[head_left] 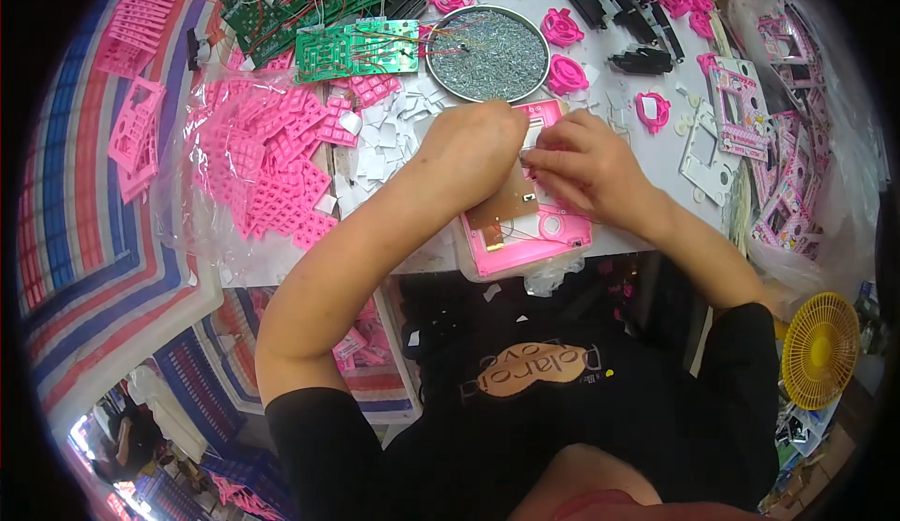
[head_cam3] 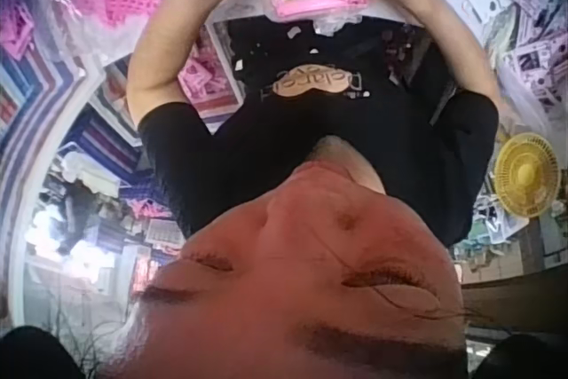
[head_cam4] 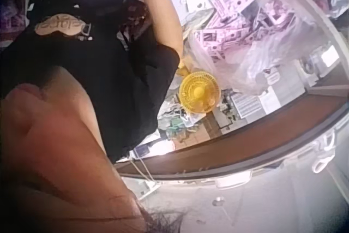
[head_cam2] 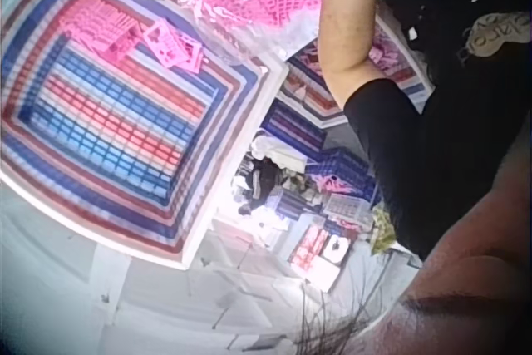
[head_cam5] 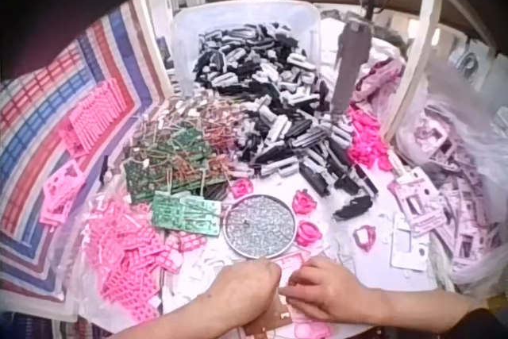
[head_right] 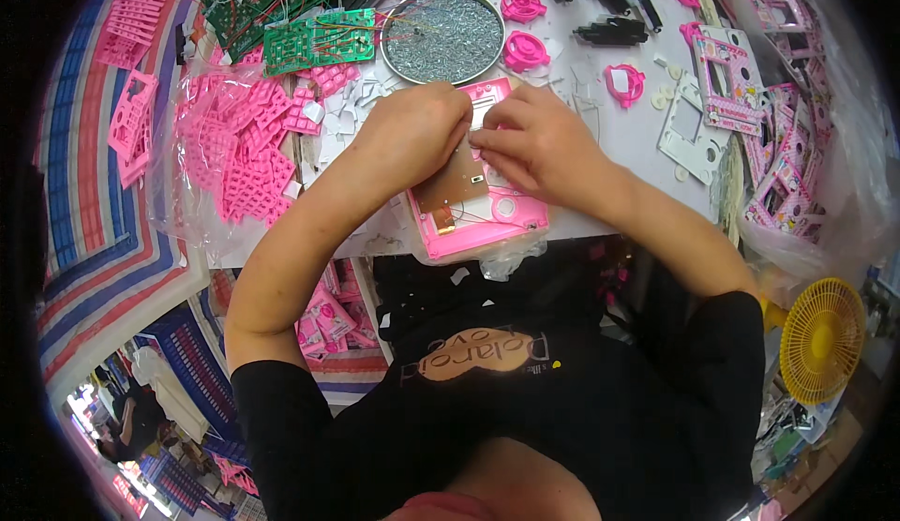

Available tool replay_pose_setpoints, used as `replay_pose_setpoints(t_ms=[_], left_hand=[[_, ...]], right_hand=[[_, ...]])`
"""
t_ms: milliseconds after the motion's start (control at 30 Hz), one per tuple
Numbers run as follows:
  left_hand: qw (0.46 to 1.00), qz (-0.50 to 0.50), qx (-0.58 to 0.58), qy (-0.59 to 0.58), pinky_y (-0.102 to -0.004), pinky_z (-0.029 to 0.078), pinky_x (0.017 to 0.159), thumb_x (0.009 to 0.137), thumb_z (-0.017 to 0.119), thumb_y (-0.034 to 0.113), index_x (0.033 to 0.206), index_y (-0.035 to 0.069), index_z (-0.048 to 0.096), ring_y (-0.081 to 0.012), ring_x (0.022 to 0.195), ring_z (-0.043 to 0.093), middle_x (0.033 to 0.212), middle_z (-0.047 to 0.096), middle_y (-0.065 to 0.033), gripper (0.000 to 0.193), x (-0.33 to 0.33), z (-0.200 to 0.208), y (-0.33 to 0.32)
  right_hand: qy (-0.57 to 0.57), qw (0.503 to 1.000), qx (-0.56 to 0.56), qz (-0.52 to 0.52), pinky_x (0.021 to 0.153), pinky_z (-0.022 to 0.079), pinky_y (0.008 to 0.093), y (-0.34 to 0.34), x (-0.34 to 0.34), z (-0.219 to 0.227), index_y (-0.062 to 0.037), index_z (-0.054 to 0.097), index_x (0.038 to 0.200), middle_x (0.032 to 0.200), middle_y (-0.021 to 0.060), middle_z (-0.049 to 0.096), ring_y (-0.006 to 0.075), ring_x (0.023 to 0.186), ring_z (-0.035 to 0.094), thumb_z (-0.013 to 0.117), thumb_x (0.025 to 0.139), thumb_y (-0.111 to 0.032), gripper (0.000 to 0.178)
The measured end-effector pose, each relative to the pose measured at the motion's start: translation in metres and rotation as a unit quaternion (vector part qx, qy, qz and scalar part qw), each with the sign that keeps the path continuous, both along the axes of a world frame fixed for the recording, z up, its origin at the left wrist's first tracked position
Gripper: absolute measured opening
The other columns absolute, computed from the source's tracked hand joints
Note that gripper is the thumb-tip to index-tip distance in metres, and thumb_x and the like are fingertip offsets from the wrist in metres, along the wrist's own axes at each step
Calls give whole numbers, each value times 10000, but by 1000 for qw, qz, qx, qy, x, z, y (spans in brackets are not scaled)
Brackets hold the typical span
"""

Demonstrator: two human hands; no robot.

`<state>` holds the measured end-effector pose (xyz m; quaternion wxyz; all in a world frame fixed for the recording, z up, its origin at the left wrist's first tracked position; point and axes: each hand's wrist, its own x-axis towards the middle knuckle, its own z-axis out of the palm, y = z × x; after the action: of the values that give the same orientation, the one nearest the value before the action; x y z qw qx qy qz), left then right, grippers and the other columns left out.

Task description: Assembling internal electronic and mechanical components into a pink toy housing using a hot glue gun.

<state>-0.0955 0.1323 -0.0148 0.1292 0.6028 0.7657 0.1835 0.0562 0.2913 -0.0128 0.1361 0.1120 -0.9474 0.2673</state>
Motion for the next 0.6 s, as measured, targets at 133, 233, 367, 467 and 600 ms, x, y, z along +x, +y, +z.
replay_pose_setpoints(t_ms=[133, 233, 367, 467, 600], left_hand=[[998, 2, -19, 55, -467, 564, 714, 910, 610, 155, 899, 31, 640, -351, 839, 700, 886, 664, -147, 128, 3, -1, 3], [999, 0, 5, 50, -450, 560, 669, 901, 638, 134, 930, 26, 659, -345, 801, 705, 903, 682, -143, 114, 0, -3, 2], [970, 50, 184, -149, -374, 528, 607, 888, 691, 120, 991, 21, 695, -291, 721, 687, 894, 705, -135, 143, -18, -4, -10], [938, 238, 214, -135, -332, 513, 683, 888, 725, 162, 971, 15, 727, -239, 749, 662, 855, 709, -122, 169, -25, 8, -23], [968, 204, 131, -58, -395, 512, 744, 849, 763, 196, 907, 24, 748, -267, 835, 676, 879, 718, -119, 182, -28, -8, -40]], right_hand=[[17, 997, 42, -57, 826, 505, 402, -25, 4, -1, -59, 726, 1037, 1001, 95, 642, 296, 968, 582, 758, 790, -93, 251], [-18, 997, 59, -53, 837, 505, 396, -23, 1, 7, -58, 727, 1037, 1023, 100, 644, 296, 976, 584, 739, 811, -96, 229], [-90, 995, -45, 29, 845, 514, 409, 11, 0, 10, -54, 727, 1056, 1100, 100, 639, 304, 1008, 595, 731, 831, -74, 226], [-65, 995, -62, 38, 843, 517, 402, 17, 3, 6, -64, 739, 1034, 1094, 81, 656, 291, 991, 614, 743, 816, -63, 219], [-21, 997, 45, 56, 836, 520, 398, 6, 2, 11, -65, 740, 1013, 1083, 78, 659, 292, 993, 614, 757, 798, -62, 216]])
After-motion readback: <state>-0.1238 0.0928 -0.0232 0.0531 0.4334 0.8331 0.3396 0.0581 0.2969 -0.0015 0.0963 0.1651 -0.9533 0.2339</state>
